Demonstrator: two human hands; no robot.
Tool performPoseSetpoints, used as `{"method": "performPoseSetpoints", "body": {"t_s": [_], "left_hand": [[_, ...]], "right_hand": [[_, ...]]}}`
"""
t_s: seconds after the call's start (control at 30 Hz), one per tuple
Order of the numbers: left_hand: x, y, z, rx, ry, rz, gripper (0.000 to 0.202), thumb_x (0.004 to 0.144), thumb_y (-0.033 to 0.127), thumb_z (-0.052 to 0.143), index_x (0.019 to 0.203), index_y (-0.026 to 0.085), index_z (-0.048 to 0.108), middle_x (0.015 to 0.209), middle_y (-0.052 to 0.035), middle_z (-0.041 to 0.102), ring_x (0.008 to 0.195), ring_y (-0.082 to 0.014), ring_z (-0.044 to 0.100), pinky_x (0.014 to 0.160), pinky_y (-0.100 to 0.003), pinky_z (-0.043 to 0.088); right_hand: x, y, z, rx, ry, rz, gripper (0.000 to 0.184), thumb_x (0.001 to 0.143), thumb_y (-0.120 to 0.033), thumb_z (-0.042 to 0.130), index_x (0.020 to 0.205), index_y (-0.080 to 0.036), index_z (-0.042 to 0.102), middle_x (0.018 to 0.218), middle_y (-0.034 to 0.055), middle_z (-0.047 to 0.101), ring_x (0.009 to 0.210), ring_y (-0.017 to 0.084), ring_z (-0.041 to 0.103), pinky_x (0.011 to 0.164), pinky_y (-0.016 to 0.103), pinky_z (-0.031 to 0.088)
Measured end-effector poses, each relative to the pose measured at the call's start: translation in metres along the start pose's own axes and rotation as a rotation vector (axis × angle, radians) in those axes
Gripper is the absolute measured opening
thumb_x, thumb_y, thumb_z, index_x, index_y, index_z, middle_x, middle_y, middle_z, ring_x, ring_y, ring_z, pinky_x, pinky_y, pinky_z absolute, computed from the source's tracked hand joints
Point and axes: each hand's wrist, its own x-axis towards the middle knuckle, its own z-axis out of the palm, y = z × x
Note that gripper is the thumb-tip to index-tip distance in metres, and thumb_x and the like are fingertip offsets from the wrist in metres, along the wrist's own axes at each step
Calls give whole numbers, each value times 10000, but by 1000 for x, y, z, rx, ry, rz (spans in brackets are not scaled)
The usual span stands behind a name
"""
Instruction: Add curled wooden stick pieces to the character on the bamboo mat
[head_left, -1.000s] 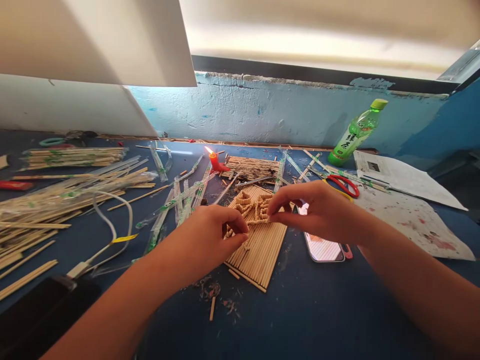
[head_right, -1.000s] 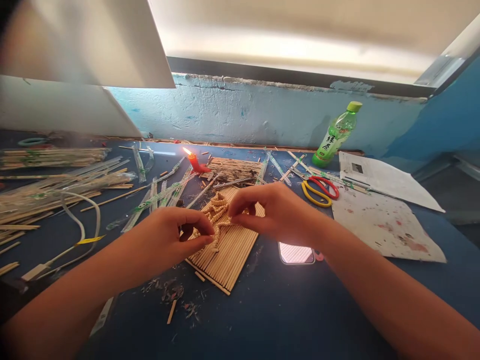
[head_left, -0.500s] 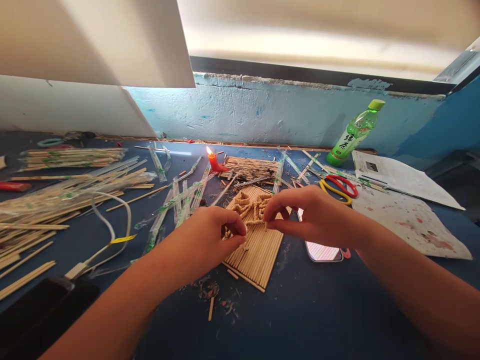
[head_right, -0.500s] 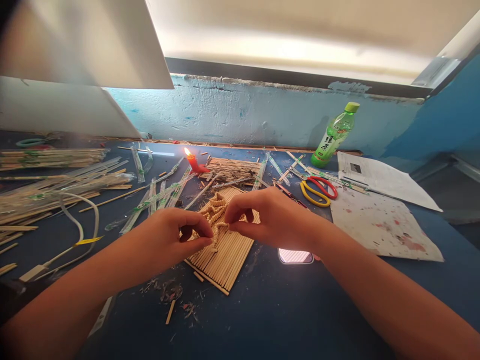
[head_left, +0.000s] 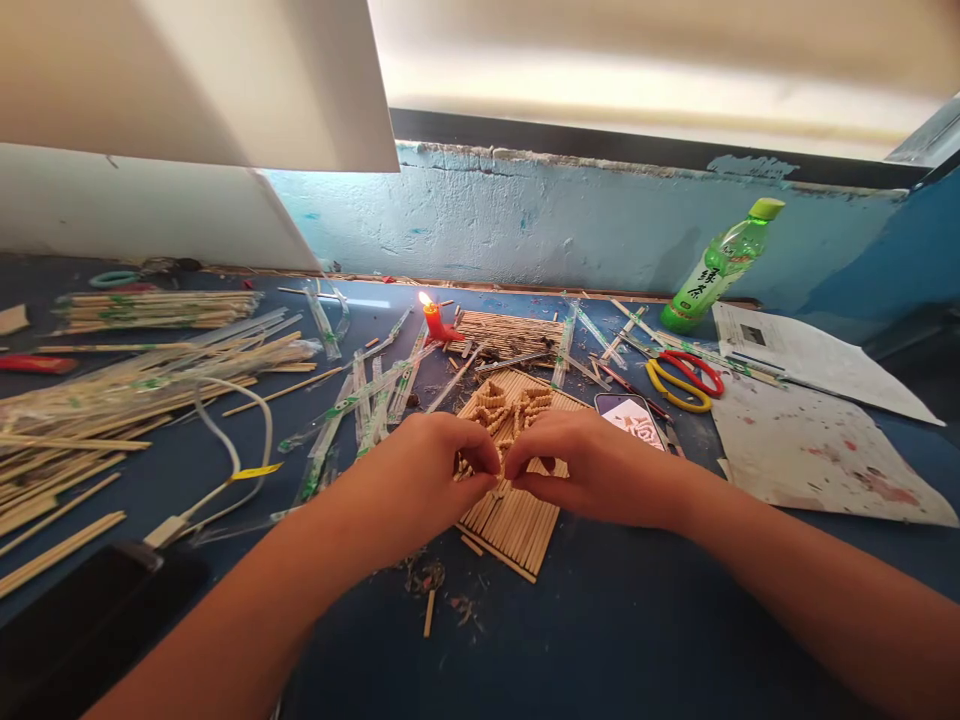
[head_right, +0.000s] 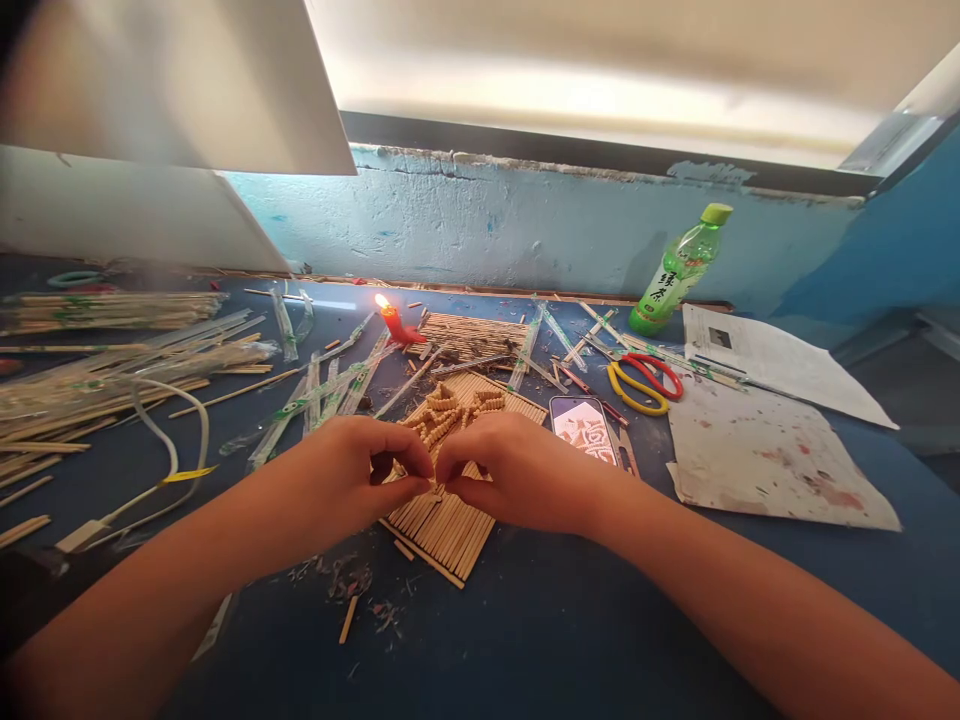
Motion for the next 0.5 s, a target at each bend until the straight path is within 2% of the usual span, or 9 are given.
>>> {"method": "performPoseSetpoints", "body": {"t_s": [0.2, 0.5], "left_hand": [[0, -2, 1, 4, 1, -1, 142, 792, 300, 605, 811, 285, 745, 763, 11, 698, 588, -142, 572, 560, -260, 411], [0, -1, 0, -6, 5, -1, 147, 782, 297, 608, 811, 279, 751, 741, 3, 692, 594, -151, 571, 539, -256, 403]], "right_hand": [[0, 2, 9, -7, 5, 7, 90, 869, -148, 608, 911, -203, 665, 877, 8, 713, 796, 138, 627, 740, 253, 430], [0, 3, 14, 32, -5, 0, 85, 873, -140, 605, 903, -201, 656, 906, 14, 719, 817, 138, 637, 760, 253, 436]]}}
